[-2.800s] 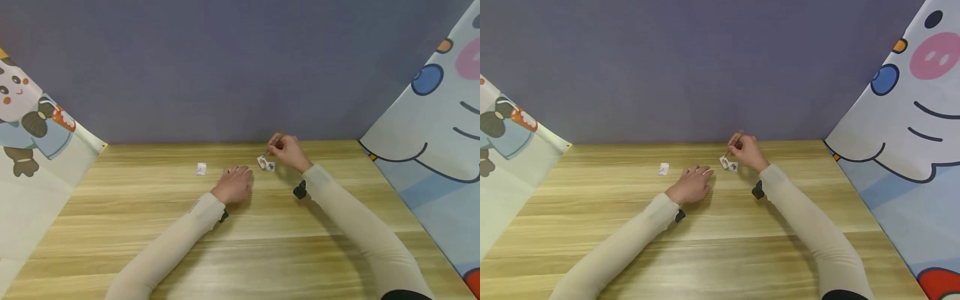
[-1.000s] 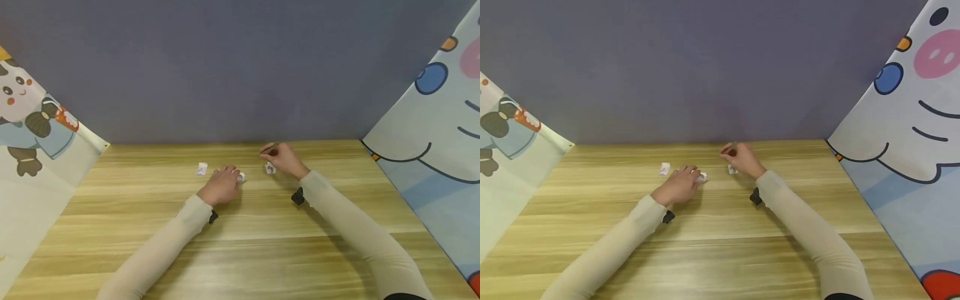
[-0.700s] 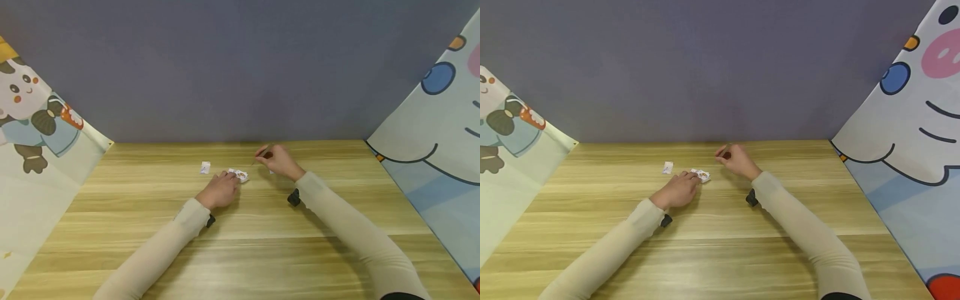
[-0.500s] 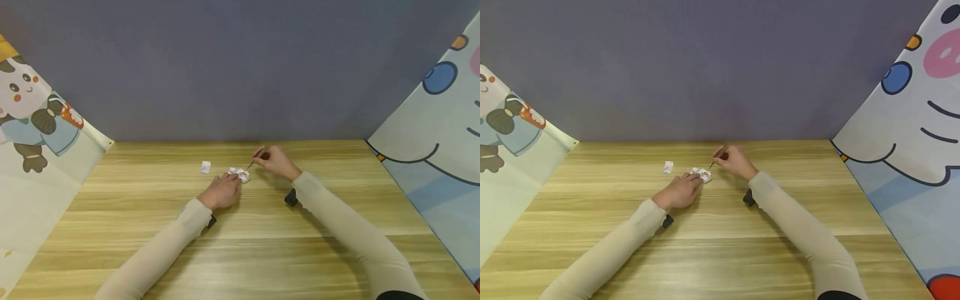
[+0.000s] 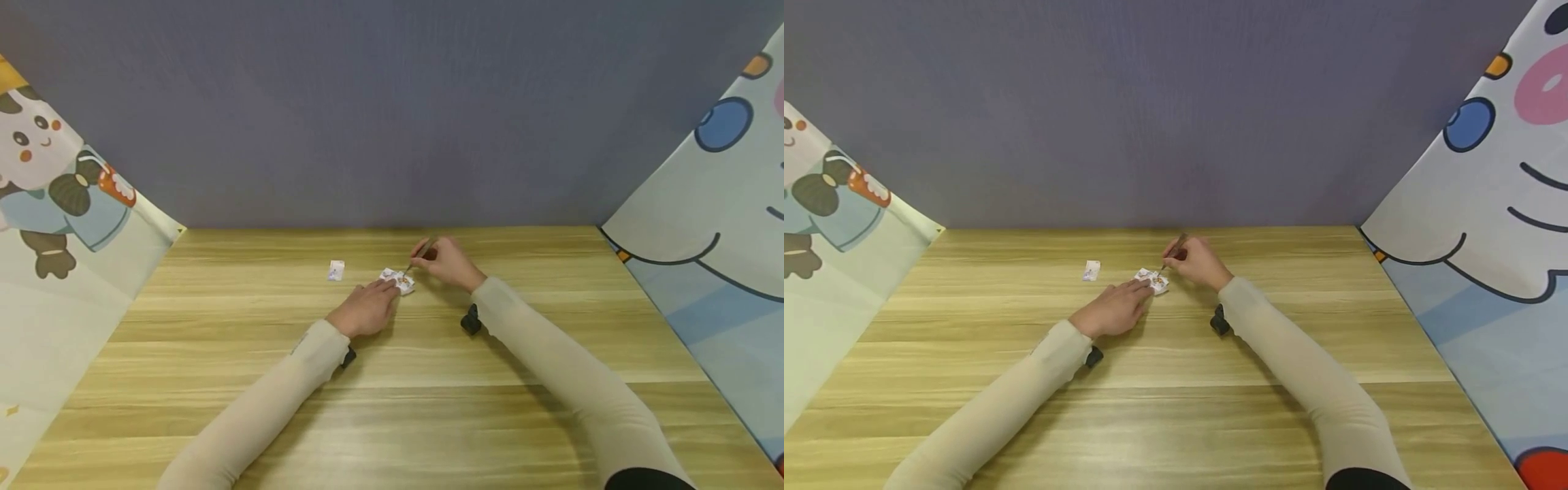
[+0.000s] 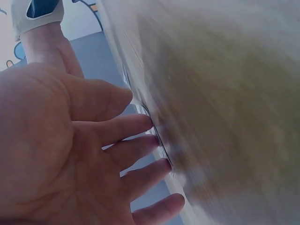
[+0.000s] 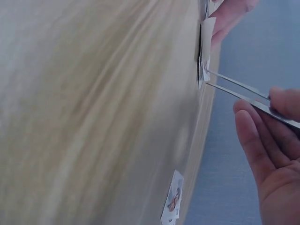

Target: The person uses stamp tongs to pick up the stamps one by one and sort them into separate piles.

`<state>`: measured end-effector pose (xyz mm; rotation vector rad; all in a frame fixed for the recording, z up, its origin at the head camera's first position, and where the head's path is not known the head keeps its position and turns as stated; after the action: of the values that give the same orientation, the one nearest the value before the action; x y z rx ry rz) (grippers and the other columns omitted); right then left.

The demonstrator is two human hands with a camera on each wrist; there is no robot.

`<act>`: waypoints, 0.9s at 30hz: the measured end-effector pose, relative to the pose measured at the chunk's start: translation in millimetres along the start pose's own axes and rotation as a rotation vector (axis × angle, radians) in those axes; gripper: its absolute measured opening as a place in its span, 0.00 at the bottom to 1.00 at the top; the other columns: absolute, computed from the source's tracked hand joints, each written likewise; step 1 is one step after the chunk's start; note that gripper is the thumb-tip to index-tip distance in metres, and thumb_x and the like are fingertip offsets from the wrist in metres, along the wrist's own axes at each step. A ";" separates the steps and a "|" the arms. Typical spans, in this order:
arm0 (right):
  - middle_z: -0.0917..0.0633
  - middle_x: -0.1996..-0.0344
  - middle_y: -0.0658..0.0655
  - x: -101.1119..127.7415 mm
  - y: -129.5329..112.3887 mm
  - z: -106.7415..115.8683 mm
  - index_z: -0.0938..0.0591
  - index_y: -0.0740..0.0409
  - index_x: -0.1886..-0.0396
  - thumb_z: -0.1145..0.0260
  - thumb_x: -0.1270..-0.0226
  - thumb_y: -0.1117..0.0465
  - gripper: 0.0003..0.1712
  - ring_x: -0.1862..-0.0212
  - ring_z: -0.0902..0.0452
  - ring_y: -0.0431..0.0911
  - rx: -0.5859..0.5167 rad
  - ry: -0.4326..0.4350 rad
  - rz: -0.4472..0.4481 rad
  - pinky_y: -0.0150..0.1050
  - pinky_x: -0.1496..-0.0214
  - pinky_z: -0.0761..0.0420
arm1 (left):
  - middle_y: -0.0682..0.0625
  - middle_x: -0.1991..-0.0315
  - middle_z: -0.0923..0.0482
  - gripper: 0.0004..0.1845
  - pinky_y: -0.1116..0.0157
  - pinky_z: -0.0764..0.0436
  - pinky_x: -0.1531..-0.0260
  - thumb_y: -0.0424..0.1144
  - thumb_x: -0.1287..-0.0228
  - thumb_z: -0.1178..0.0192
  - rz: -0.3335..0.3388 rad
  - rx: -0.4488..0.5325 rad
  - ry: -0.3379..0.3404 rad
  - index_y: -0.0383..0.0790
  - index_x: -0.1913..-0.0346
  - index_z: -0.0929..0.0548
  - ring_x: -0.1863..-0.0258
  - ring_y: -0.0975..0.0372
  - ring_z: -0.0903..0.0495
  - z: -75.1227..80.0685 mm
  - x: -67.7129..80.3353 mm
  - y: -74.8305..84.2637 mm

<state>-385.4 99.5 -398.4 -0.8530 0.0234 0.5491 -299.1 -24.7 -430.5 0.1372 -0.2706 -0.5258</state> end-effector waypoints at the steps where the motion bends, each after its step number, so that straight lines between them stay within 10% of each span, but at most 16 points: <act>1: 0.16 0.63 0.52 -0.7 -0.9 -0.6 0.14 0.64 0.64 0.32 0.39 0.65 0.06 0.62 0.20 0.45 -0.004 -0.005 0.006 0.39 0.56 0.21 | 0.48 0.28 0.48 0.25 0.47 0.44 0.37 0.43 0.25 0.57 -0.002 0.004 -0.001 0.42 0.29 0.37 0.29 0.53 0.49 0.1 0.0 -0.2; 27: 0.17 0.72 0.48 3.4 -26.2 29.8 0.15 0.56 0.68 0.33 0.37 0.62 0.03 0.71 0.20 0.42 -0.035 0.125 0.095 0.38 0.67 0.21 | 0.45 0.29 0.45 0.24 0.47 0.42 0.38 0.41 0.27 0.54 -0.025 0.022 0.046 0.40 0.31 0.35 0.31 0.52 0.45 3.3 0.3 -0.1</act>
<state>-376.0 108.7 -360.8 -0.9226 0.1699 0.5860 -299.8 -25.2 -427.3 0.1740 -0.2306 -0.5443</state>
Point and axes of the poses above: each hand's wrist, its own x-axis away from the middle knuckle, its own z-axis out of the back of the hand, y = z × x, the point moved 8 cm from there along -x, towards the middle knuckle
